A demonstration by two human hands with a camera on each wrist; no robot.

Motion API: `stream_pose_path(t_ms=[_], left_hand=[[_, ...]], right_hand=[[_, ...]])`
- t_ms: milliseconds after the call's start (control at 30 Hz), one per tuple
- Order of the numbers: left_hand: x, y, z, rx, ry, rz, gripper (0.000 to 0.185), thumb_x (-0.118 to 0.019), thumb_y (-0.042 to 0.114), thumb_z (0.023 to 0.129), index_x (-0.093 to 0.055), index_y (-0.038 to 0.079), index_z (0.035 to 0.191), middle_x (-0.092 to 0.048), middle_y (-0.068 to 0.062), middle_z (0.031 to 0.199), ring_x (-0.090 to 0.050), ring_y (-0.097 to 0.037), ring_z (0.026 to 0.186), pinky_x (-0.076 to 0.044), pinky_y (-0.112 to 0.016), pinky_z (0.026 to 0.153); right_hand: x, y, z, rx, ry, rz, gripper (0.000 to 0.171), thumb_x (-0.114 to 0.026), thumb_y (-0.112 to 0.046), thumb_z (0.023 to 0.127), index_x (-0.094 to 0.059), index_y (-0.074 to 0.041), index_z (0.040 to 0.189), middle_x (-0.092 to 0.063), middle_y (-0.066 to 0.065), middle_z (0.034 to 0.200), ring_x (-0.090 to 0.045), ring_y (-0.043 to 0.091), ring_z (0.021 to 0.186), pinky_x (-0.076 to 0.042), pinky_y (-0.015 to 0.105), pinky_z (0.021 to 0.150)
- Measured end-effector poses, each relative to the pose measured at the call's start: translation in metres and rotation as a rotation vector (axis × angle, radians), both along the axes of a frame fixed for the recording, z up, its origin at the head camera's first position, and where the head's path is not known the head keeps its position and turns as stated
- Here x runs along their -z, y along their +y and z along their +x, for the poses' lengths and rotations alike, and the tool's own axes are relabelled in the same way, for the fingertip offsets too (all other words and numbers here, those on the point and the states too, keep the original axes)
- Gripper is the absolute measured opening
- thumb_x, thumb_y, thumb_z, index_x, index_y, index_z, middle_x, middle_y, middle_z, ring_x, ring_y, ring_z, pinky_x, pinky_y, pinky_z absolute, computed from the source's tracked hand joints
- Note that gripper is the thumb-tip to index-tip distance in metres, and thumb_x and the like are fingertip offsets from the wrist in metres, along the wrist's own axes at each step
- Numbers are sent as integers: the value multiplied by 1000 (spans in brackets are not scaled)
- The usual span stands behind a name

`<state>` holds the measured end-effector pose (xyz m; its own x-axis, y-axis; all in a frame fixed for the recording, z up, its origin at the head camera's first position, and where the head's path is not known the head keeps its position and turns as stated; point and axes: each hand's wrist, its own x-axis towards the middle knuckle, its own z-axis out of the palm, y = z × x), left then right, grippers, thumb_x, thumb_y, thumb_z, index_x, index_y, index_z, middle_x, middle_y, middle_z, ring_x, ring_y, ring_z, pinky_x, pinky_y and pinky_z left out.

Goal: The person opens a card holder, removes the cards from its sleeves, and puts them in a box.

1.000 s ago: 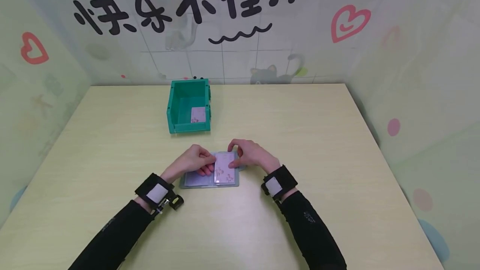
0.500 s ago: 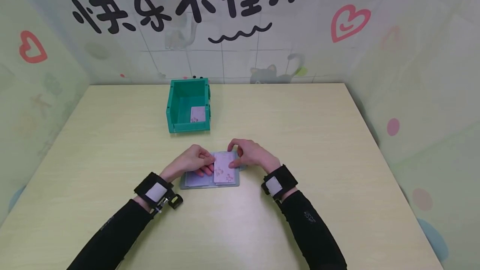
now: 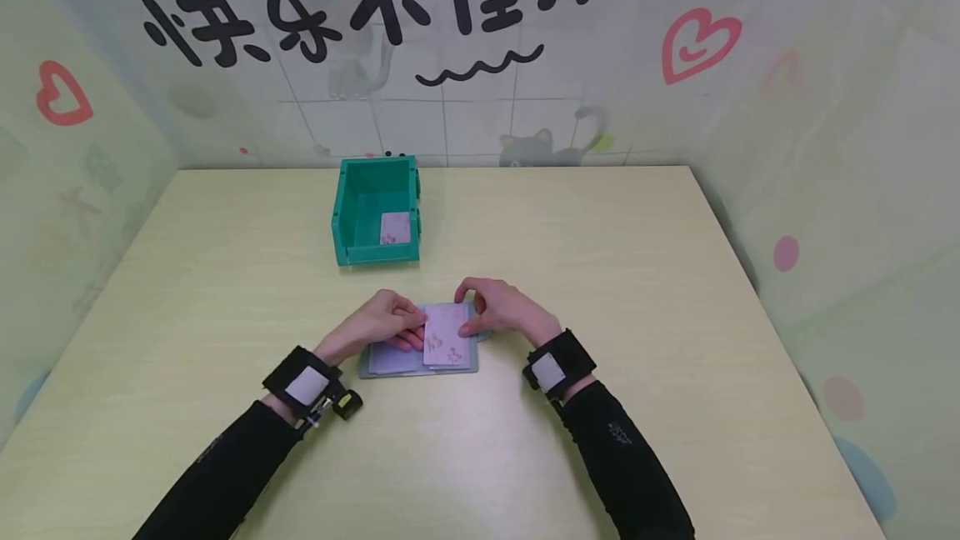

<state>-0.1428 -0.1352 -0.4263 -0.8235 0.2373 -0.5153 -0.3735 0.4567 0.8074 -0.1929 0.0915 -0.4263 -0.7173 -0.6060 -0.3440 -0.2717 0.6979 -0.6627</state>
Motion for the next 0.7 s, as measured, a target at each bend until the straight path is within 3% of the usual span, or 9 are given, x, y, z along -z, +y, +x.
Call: stream_pose_path(t_ms=[333,700], left_hand=[[4,2,1,-24,42,-2,24,-69,16,95,-67,-4,109,-73,-7,77,-67,-9,59,-55,-19,57],[1,-7,6,-64,-1,33,38,-65,15,98,-57,-8,128,-72,-17,104,-71,-11,73,-59,-22,66]], right_hand=[[0,-1,0,-10,6,-2,45,-81,-21,86,-59,-14,125,-49,5,86,-50,19,82,-36,26,69],[-1,0,0,-17,18,3,46,-81,-23,86,-59,-12,125,-49,5,84,-50,19,80,-36,26,67]])
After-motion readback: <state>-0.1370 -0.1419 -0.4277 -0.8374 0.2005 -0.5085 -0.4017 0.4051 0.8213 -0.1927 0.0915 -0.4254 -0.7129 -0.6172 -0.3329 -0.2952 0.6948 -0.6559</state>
